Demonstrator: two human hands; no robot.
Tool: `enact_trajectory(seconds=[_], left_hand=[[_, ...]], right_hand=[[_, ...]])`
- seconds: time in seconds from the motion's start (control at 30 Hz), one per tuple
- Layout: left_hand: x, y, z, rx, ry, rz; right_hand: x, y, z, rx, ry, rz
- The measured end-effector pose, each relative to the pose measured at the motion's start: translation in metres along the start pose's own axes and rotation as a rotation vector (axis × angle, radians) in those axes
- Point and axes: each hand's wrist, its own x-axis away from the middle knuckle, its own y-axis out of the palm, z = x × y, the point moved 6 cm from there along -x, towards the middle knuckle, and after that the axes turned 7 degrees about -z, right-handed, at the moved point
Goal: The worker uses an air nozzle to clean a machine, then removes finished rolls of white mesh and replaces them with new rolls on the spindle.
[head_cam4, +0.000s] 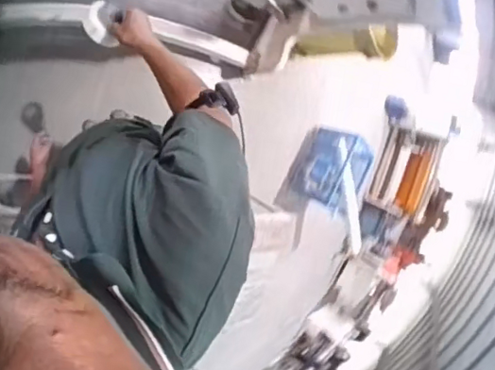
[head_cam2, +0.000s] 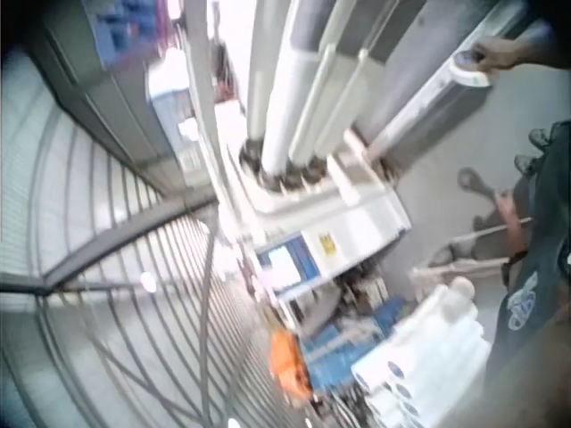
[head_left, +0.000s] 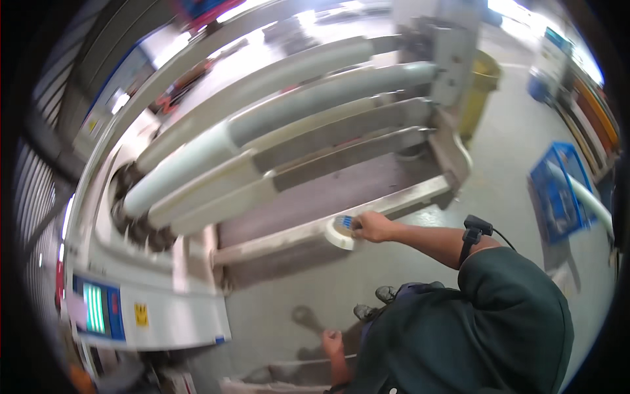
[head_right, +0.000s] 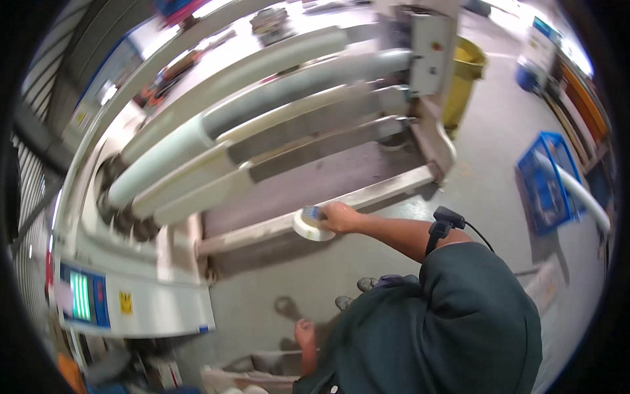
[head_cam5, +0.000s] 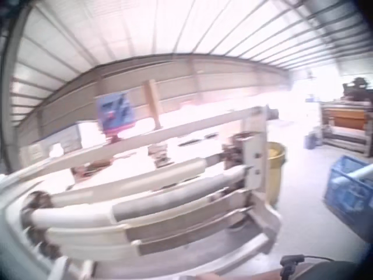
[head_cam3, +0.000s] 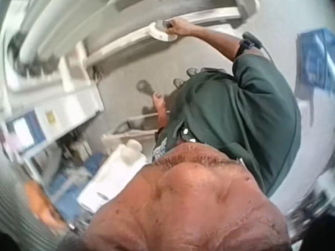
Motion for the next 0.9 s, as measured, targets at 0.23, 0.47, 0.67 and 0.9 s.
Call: enact_trajectory(seconds=[0.23, 0.47, 0.67, 0.9], left_hand=[[-0.066, 0.09, 0.068, -0.645, 0.109, -0.579], [-0.088, 0.179, 0.144, -0.534, 0.206, -0.535], [-0.096, 0.241, 0.153, -0.472, 0.151, -0.546], [-0.117, 0.225, 0.125, -0.487, 0.276, -0.457]], right_hand=[[0.169, 0.037, 0.244, -0.075, 0.577, 0.108], [0.339, 0.092, 0.465, -0.367, 1.138, 0.201], [0.34, -0.312, 0.454, -0.28, 0.666, 1.202], [0.174, -0.462, 0.229, -0.223, -0.07, 1.117]])
